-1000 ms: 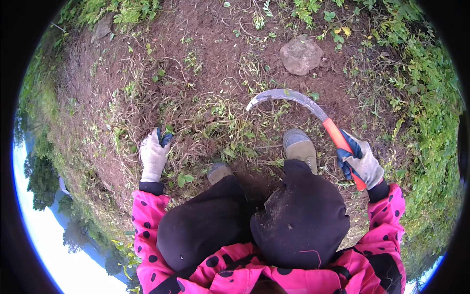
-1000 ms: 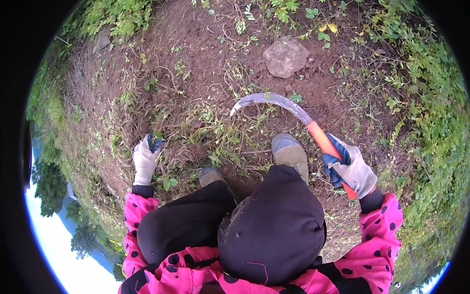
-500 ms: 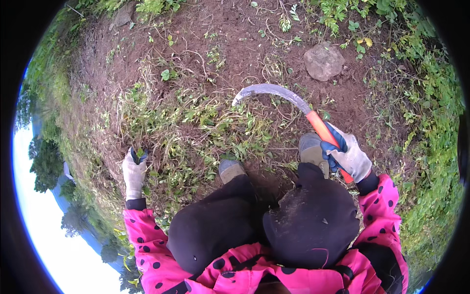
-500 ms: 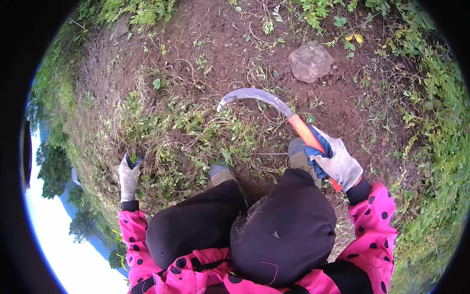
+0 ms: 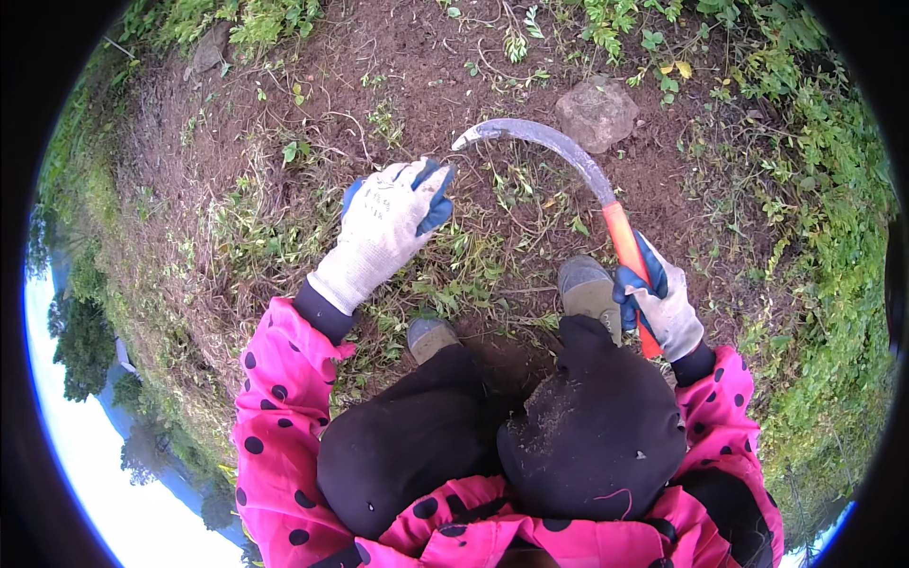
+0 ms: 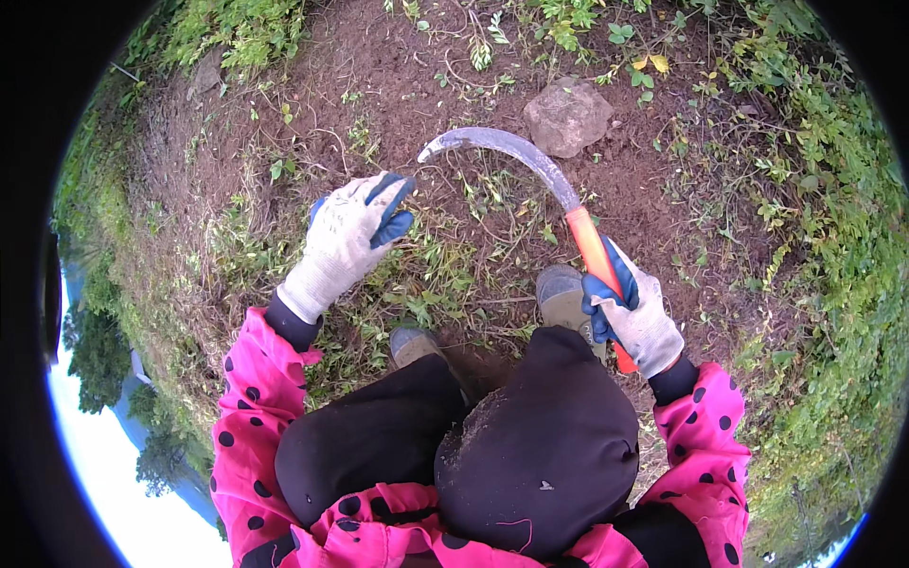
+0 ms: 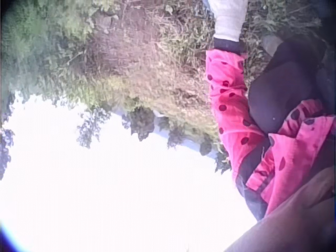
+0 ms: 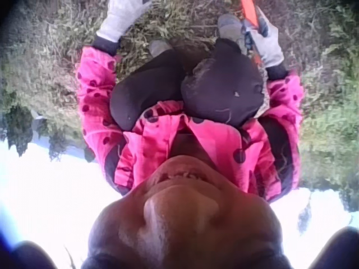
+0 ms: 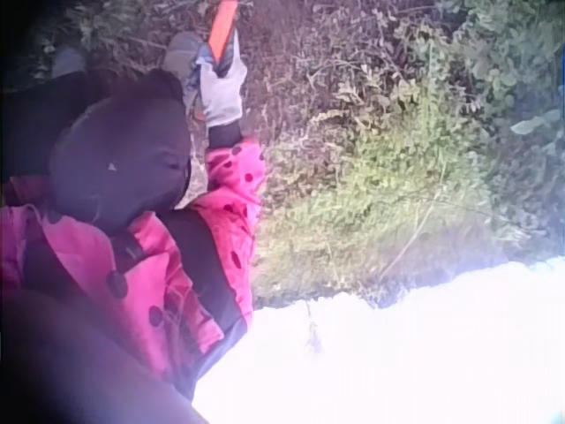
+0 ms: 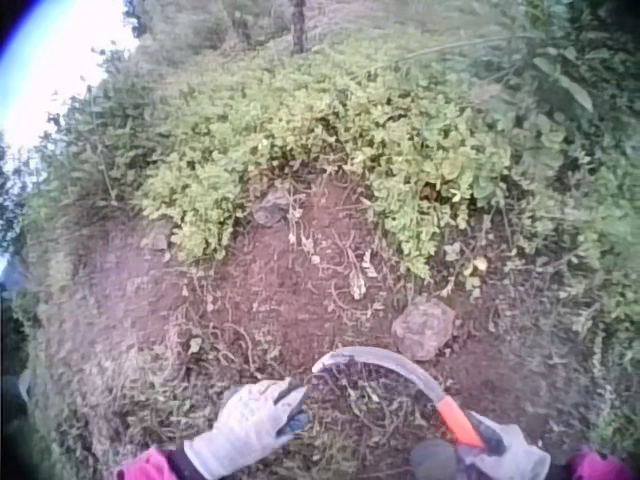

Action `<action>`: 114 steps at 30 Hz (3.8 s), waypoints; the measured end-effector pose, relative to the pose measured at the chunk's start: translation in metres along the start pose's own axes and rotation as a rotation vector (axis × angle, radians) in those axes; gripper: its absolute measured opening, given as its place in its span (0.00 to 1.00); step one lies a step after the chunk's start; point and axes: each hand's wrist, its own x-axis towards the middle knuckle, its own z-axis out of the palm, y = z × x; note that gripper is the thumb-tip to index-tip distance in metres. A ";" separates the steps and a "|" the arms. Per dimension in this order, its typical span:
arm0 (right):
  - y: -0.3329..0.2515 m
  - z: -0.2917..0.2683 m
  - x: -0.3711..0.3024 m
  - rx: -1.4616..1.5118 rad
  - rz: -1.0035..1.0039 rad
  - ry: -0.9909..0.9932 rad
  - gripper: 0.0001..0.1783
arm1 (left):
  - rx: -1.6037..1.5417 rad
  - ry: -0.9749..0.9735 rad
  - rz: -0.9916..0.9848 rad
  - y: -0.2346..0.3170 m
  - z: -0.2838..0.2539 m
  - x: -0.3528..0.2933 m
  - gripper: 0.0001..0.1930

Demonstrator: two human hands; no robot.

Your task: The person uses a sickle to cut weeds and small branches on a patch of ground. They gather the cut vegetation by hand and move to adjacent areas to continue clearing.

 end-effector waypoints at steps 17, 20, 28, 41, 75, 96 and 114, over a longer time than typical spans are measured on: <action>0.021 -0.008 0.001 -0.126 -0.078 -0.055 0.34 | 0.201 -0.503 -0.331 0.060 0.081 -0.006 0.58; 0.021 -0.012 -0.003 -0.218 -0.079 -0.031 0.33 | 0.285 -0.535 -0.388 0.052 0.086 0.003 0.58; 0.031 -0.016 0.016 -0.691 -0.256 -0.040 0.33 | -0.038 -0.283 -0.326 0.031 0.118 -0.032 0.20; 0.042 -0.073 -0.065 -0.732 -0.076 -0.079 0.31 | 0.023 -0.182 -0.374 -0.014 0.085 -0.104 0.16; 0.036 0.047 0.072 -0.819 -0.201 -0.313 0.32 | 0.259 0.210 -0.763 -0.150 0.138 -0.248 0.18; 0.023 0.142 0.116 -0.482 -0.036 -0.328 0.31 | 0.301 -0.122 -0.312 -0.103 0.031 -0.043 0.52; 0.048 0.101 0.122 -1.049 -0.471 -0.311 0.36 | 0.174 -0.544 -0.638 -0.031 0.107 -0.139 0.48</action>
